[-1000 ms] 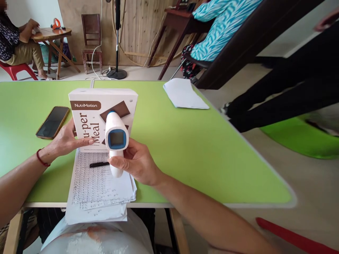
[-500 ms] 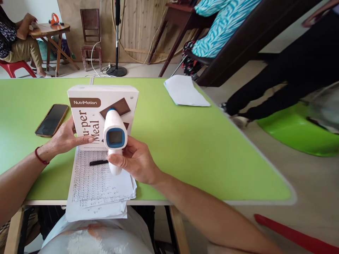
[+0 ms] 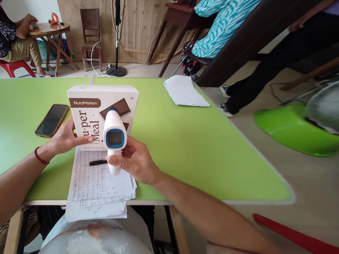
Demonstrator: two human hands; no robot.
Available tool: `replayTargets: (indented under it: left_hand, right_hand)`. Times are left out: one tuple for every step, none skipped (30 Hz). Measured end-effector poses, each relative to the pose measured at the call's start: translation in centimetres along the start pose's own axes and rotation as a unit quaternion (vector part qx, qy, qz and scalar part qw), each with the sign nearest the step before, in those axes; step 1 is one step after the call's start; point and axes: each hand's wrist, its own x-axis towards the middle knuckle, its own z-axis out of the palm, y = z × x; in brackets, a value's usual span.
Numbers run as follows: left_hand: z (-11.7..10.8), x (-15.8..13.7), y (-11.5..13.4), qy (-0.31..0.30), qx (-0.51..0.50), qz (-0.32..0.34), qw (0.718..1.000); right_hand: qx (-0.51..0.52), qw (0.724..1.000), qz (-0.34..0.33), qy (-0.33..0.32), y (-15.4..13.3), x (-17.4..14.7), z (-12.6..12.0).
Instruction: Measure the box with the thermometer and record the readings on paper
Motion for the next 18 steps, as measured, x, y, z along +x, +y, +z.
replayTargets:
  left_hand:
    - [0.1,0.0,0.1,0.001,-0.006,-0.007,1.0]
    - [0.1,-0.1,0.2,0.004,-0.013,-0.014,1.0]
    - [0.2,-0.1,0.3,0.007,-0.022,-0.016,1.0]
    - [0.2,-0.1,0.4,0.013,-0.033,-0.014,0.999]
    - [0.1,-0.1,0.4,0.021,-0.045,-0.007,0.999]
    - [0.0,0.0,0.3,0.035,-0.057,0.005,0.998]
    - [-0.1,0.2,0.1,0.052,-0.068,0.017,0.996]
    - [-0.3,0.4,-0.2,0.073,-0.078,0.03,0.994]
    - [-0.6,0.6,-0.7,0.096,-0.086,0.041,0.991]
    - [-0.8,0.9,-1.2,0.118,-0.091,0.051,0.987]
    - [-1.1,1.2,-1.9,0.138,-0.094,0.06,0.984]
    - [-1.4,1.5,-2.7,0.149,-0.094,0.066,0.982]
    - [-1.6,1.7,-3.4,0.161,-0.087,0.072,0.981]
    - [-1.8,2.0,-4.1,0.169,-0.078,0.076,0.98]
    - [-1.9,2.2,-4.8,0.172,-0.072,0.079,0.979]
    - [-1.9,2.3,-5.4,0.17,-0.067,0.081,0.98]
    - [-1.9,2.5,-5.8,0.166,-0.064,0.083,0.98]
    - [-1.8,2.6,-6.2,0.16,-0.063,0.086,0.981]
  right_hand:
    - [0.003,1.0,0.001,-0.004,0.0,0.0,0.0]
    - [0.006,1.0,-0.001,-0.008,0.0,0.0,0.0]
    - [0.004,1.0,-0.006,-0.013,-0.1,0.0,-0.1]
    - [-0.004,1.0,-0.016,-0.015,-0.2,0.0,-0.3]
    - [-0.02,0.999,-0.032,-0.015,-0.4,-0.1,-0.5]
    - [-0.045,0.998,-0.05,-0.01,-0.7,-0.1,-0.9]
    - [-0.077,0.995,-0.068,-0.002,-1.0,-0.1,-1.5]
    - [-0.112,0.99,-0.083,0.009,-1.4,-0.1,-2.1]
    - [-0.151,0.984,-0.093,0.019,-1.7,0.0,-2.8]
    - [-0.191,0.977,-0.093,0.027,-2.1,0.2,-3.6]
    - [-0.235,0.968,-0.086,0.03,-2.3,0.4,-4.4]
    - [-0.284,0.956,-0.075,0.027,-2.4,0.7,-5.2]
    - [-0.336,0.94,-0.061,0.022,-2.5,1.0,-5.9]
    - [-0.391,0.919,-0.046,0.015,-2.3,1.3,-6.5]
    - [-0.444,0.896,-0.031,0.006,-2.1,1.6,-7.0]
    - [-0.491,0.871,-0.017,-0.003,-1.7,1.9,-7.5]
    - [-0.531,0.848,-0.007,-0.013,-1.3,2.2,-7.8]
    - [-0.561,0.828,-0.002,-0.024,-0.8,2.4,-8.0]
